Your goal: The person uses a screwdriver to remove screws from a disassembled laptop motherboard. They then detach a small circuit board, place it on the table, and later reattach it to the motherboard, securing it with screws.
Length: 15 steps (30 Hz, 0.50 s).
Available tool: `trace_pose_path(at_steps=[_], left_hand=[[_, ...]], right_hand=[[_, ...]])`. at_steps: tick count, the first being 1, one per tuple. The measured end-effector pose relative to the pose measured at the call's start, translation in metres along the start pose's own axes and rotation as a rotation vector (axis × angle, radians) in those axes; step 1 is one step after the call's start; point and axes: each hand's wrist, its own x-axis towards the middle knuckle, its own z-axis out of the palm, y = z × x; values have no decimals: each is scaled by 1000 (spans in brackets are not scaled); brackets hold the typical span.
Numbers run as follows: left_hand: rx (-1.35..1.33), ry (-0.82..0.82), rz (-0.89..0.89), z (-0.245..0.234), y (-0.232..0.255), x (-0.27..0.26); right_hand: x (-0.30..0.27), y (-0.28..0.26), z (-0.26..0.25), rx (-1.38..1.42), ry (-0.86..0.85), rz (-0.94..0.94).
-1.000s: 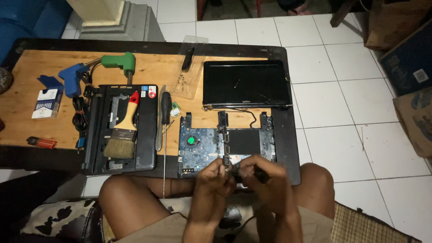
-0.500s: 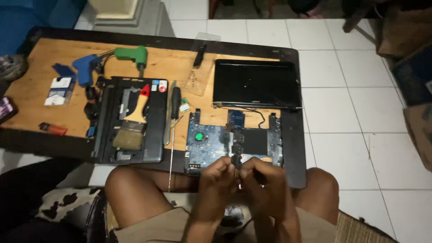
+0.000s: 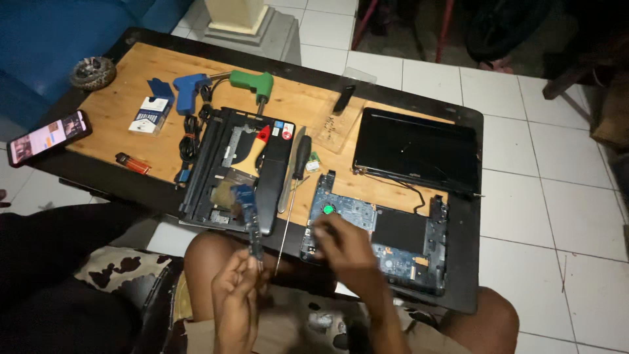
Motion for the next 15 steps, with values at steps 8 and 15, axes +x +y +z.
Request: trace_pose_path(at_steps=[8,15], left_hand=[[-56,183,-92,-24,-8,-1],[-124,184,-84,-52,-22,5]], right_hand=[[82,33,88,-674,147,-189],[92,6,93,-874,-36,-16]])
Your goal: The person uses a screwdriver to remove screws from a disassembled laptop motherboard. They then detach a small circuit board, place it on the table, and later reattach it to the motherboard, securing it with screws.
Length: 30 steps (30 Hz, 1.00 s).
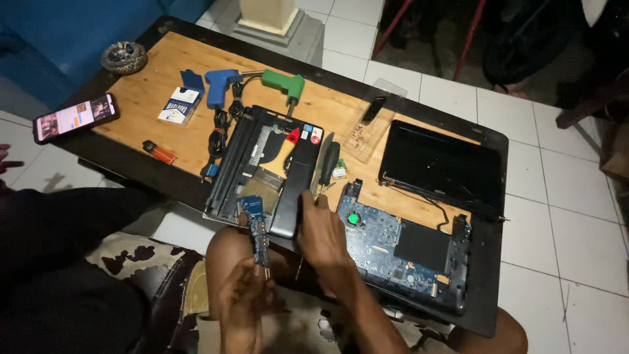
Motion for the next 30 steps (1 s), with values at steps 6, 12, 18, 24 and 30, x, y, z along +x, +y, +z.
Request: trace_pose_path(at_steps=[6,12,18,24,30], left_hand=[[47,146,2,-3,-2,2],[84,38,-10,0,2,-4],[129,31,7,12,13,-10],[29,23,-19,-16,-22,9],[76,42,-9,-2,-5,0]], right_hand=[[7,9,18,-64,122,-40],[7,31,40,-27,262,-183],[2,27,32,361,464,-329],[8,5,22,1143,434,-37],[6,1,16,1478,480,80]])
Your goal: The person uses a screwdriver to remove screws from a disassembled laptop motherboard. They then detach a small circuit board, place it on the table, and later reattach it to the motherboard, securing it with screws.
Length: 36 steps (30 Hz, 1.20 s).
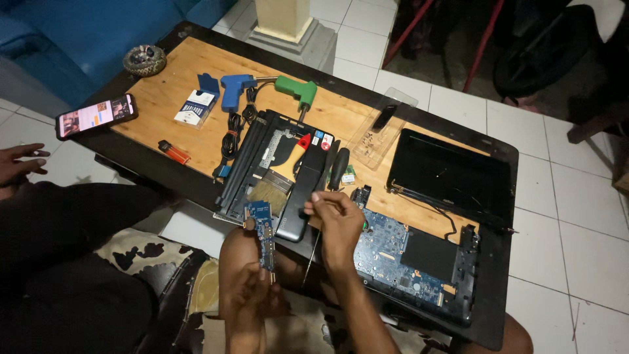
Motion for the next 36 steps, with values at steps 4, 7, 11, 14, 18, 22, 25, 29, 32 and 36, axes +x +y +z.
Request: trace_pose_path(at_steps=[4,7,11,14,18,22,25,29,32,36], left_hand=[[-65,-11,37,-17,-19,12],[-109,-58,37,-18,-15,12],[4,-15,30,0,-2,3],[-17,-27,8,14,4,-9],[-89,-200,-103,41,32,-23],[9,-200,-95,85,62,-37],[142,-83,-194,122,74,-38],[76,-204,-89,156,60,-43],[273,-108,-142,179,62,-58],[237,69,-318,203,72,-74]], right_hand=[[-7,-6,-14,50,-11,-14],[-23,-18,-34,146,39,-57],[-32,-24,-64,344,-235,-73],[-28,-26,-84,354,-237,26],[-45,-43,-108,381,-492,-37],[-82,-80,-114,114,-392,-180],[-95,-82,-124,-231,-271,-138],[-104,-65,-122,-389,-266,20],[-112,-80,-106,-802,-292,-179],[-112,-95,-100,-970,-156,-111]])
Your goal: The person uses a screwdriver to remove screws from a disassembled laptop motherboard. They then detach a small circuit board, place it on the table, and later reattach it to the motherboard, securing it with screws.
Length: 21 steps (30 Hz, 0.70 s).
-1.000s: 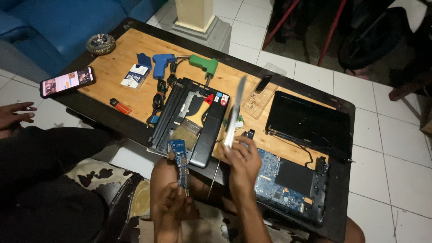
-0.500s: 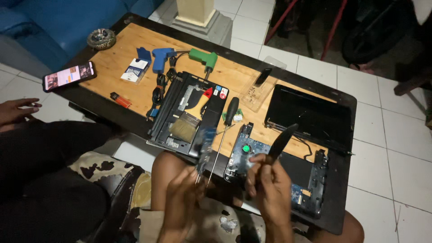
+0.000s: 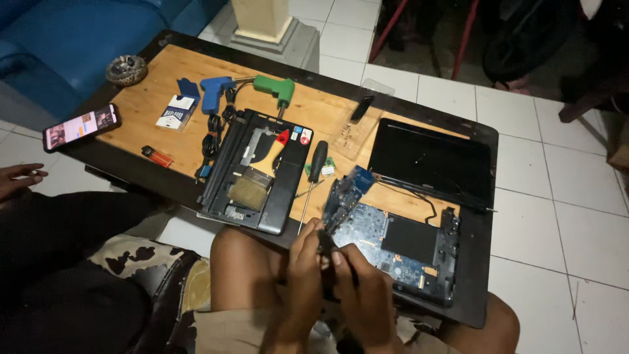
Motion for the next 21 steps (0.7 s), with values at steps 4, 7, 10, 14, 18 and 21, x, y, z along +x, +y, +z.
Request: trace_pose_path(at_steps=[4,7,10,14,18,21], left_hand=[[-48,-291,309,-7,-48,40],[-81,-355,274,-7,-69,54],[-128,-323,121,-5,-60,38],[-206,-392,149,-6,-59,33],[-219,-374,107,0,-61,27],[-82,-306,187,-7,-64,35]], right_hand=[[2,16,2,11,51,-76],[3,23,2,77,101,-7],[1,25,-3,196,76,14],[1,36,-2,115,65,-40],[-3,19,-7,111,147,-42],[-2,45,9,34,28,-9]])
